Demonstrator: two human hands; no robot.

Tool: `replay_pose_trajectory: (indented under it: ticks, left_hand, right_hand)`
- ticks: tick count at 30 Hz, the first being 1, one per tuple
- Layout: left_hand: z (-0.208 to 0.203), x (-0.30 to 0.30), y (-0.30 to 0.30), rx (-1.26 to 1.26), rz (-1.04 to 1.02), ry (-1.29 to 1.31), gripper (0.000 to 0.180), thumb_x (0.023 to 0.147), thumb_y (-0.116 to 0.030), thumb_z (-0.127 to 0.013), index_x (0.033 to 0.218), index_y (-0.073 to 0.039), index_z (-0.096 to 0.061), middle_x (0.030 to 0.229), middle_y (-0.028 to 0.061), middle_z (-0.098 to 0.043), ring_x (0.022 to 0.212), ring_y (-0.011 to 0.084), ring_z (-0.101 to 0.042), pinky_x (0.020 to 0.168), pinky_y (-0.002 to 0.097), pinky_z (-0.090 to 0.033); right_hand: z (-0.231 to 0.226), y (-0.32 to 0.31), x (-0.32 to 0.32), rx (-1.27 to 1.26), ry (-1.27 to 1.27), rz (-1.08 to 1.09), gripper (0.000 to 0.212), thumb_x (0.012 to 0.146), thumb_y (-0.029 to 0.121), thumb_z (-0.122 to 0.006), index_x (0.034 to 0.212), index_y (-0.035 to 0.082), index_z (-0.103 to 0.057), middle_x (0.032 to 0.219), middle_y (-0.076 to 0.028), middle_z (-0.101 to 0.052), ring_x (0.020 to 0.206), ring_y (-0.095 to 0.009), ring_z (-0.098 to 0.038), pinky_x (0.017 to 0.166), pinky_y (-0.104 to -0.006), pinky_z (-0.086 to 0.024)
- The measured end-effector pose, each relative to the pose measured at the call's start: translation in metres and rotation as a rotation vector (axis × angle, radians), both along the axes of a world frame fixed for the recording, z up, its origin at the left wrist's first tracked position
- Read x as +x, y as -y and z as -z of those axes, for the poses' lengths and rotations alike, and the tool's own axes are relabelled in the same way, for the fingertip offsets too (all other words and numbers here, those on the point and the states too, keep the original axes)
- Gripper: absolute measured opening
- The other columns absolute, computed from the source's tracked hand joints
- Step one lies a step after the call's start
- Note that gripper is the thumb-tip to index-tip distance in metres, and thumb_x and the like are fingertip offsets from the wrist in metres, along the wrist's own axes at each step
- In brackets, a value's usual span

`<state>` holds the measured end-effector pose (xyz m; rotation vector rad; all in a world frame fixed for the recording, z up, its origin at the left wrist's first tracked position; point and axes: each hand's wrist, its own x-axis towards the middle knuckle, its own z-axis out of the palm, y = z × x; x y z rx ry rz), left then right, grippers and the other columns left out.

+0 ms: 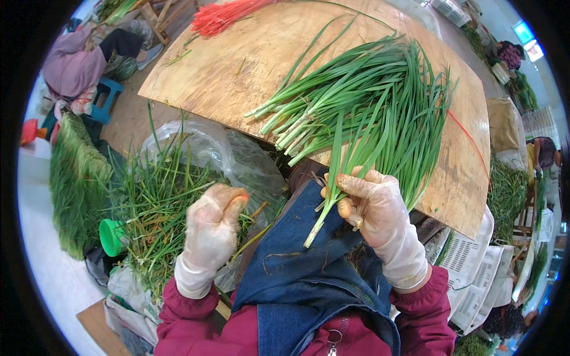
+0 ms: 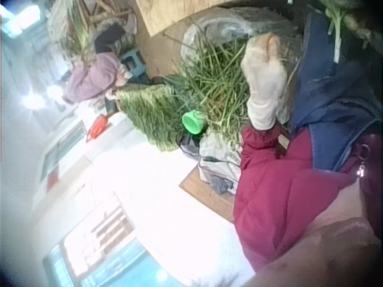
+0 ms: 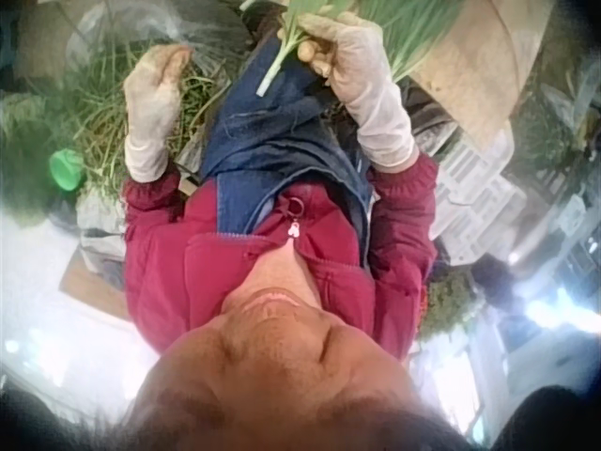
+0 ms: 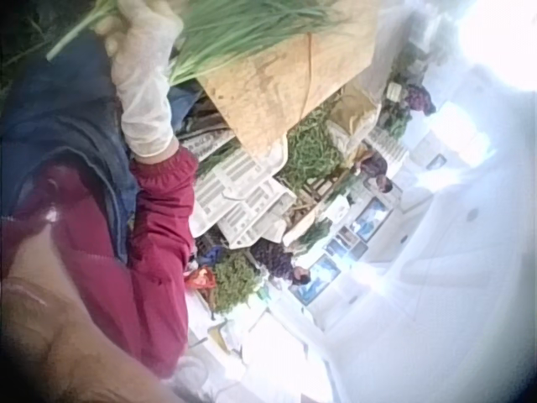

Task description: The person cleans and bunches green stalks, removing dry or discolored leaves by hand before gathering them into a bundle and securing it with a red band.

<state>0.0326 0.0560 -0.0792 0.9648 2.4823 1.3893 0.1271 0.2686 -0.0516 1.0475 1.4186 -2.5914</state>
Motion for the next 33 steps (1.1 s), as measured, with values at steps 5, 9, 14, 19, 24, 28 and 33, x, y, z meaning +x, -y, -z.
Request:
replay_pose_trajectory:
  ticks: [5, 9, 14, 19, 24, 28, 33]
  left_hand:
    - [-0.033, 0.011, -0.057, 0.098, 0.021, 0.9, 0.025, 0.077, -0.017, -0.062, 0.089, 0.004, -0.059, 0.071, 0.005, -0.058, 0.045, 0.0062, -0.047, 0.042, 0.0204, -0.039]
    - [-0.019, 0.006, -0.076, 0.239, 0.122, 1.156, 0.041, 0.075, -0.011, -0.064, 0.109, 0.004, -0.048, 0.07, 0.003, -0.057, 0.043, 0.0045, -0.044, 0.038, 0.0171, -0.034]
    - [-0.018, 0.007, -0.078, 0.146, 0.287, 1.17, 0.041, 0.072, -0.006, -0.063, 0.109, 0.004, -0.047, 0.073, 0.0052, -0.059, 0.045, 0.005, -0.046, 0.038, 0.0165, -0.037]
    - [-0.023, 0.012, -0.088, -0.087, 0.326, 0.685, 0.008, 0.073, -0.006, -0.062, 0.081, -0.003, -0.061, 0.065, 0.0046, -0.058, 0.051, 0.0093, -0.051, 0.043, 0.0224, -0.04]
    - [-0.009, -0.004, -0.093, 0.146, 0.211, -0.183, 0.006, 0.071, -0.004, -0.063, 0.076, 0.0, -0.061, 0.069, 0.0127, -0.06, 0.058, 0.0217, -0.058, 0.054, 0.0288, -0.045]
    - [-0.035, -0.023, -0.07, 0.626, -0.279, 0.131, 0.011, 0.083, -0.011, -0.053, 0.085, -0.001, -0.059, 0.054, 0.0004, -0.05, 0.04, 0.0038, -0.039, 0.038, 0.0164, -0.03]
    - [-0.028, -0.021, -0.012, 0.733, -0.372, 0.195, 0.021, 0.084, -0.019, -0.052, 0.086, 0.001, -0.057, 0.054, 0.0011, -0.048, 0.038, 0.0054, -0.036, 0.036, 0.0184, -0.034]
  right_hand:
    - [-0.001, 0.005, 0.0, 0.058, 0.005, 0.027, 0.012, 0.077, 0.007, -0.056, 0.084, -0.003, -0.058, 0.062, -0.008, -0.056, 0.04, -0.008, -0.044, 0.035, -0.0171, -0.028]
    - [-0.011, 0.011, 0.001, 0.128, 0.078, 0.063, 0.011, 0.076, 0.007, -0.059, 0.083, -0.001, -0.061, 0.053, -0.001, -0.051, 0.04, -0.005, -0.041, 0.037, -0.0165, -0.027]
    - [-0.013, 0.006, 0.008, 0.211, 0.125, 0.043, 0.012, 0.074, 0.004, -0.06, 0.084, -0.001, -0.061, 0.057, -0.001, -0.053, 0.041, -0.005, -0.042, 0.038, -0.017, -0.029]
    - [-0.011, 0.006, 0.012, 0.307, 0.117, 0.049, 0.012, 0.075, 0.004, -0.06, 0.086, -0.003, -0.06, 0.06, -0.002, -0.055, 0.043, -0.005, -0.042, 0.04, -0.0179, -0.031]
    - [-0.013, 0.007, 0.017, 0.3, 0.103, 0.046, 0.011, 0.076, 0.004, -0.059, 0.085, -0.002, -0.06, 0.062, -0.002, -0.055, 0.042, -0.005, -0.042, 0.04, -0.0179, -0.031]
    - [-0.008, -0.004, 0.026, 0.217, 0.11, 0.089, 0.012, 0.076, 0.004, -0.06, 0.085, -0.002, -0.06, 0.061, -0.003, -0.055, 0.041, -0.006, -0.044, 0.038, -0.0174, -0.029]
    - [-0.007, -0.009, 0.027, 0.093, 0.0, 0.099, 0.015, 0.076, 0.006, -0.06, 0.087, -0.003, -0.059, 0.059, -0.003, -0.055, 0.041, -0.007, -0.045, 0.037, -0.0169, -0.027]
